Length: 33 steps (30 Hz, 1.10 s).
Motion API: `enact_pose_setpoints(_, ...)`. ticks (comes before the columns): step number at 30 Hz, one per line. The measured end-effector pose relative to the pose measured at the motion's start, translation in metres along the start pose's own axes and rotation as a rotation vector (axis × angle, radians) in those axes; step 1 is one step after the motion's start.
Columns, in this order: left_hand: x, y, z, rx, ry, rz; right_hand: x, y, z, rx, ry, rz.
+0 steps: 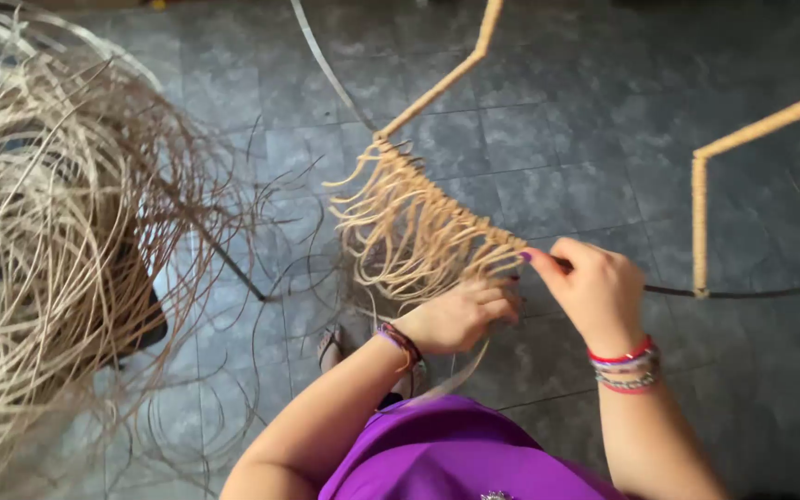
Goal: Weaving natural fiber strands onto a metal frame to create a decorative fringe
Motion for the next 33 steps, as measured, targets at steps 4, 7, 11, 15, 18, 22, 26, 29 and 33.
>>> enact_pose_setpoints(4,-0.044,0.012,-0.006,-0.338,-0.038,0.112,-0.004,0.009,0.018,0.089,-0.040,0.076)
enact_pose_setpoints(7,-0.071,0.014,0.008,-0.763,-0.176,0.366,-0.008,0.073,0.055,0.104,-0.196,0.299)
enact_pose_setpoints(11,-0.111,-0.015,0.091,-0.752,-0.702,0.419,-0.016,0.162,0.034,0.368,-0.147,0.457)
enact_pose_setpoints(15,-0.158,-0.069,0.171,-0.426,-0.933,0.532,-0.019,0.250,-0.002,0.556,0.015,0.645)
enact_pose_setpoints(18,-0.208,-0.102,0.216,-0.261,-1.014,0.595,-0.011,0.319,-0.024,0.638,0.083,0.720)
enact_pose_setpoints(22,-0.279,-0.127,0.266,-0.206,-1.141,0.570,-0.001,0.412,-0.061,0.725,0.191,0.831)
enact_pose_setpoints(26,-0.337,-0.141,0.309,0.070,-1.140,0.667,0.009,0.491,-0.093,0.772,0.255,0.930)
enact_pose_setpoints(29,-0.369,-0.137,0.329,0.144,-1.143,0.721,0.025,0.532,-0.112,0.780,0.292,0.969)
enact_pose_setpoints(33,-0.406,-0.125,0.351,0.073,-1.287,0.809,0.063,0.574,-0.156,0.722,0.269,0.960)
Point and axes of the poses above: each hand's wrist, its own x-axis towards the middle knuckle, its own z-axis out of the back of the hand, y = z × x, the point moved 7 cm from there along x, towards the middle knuckle
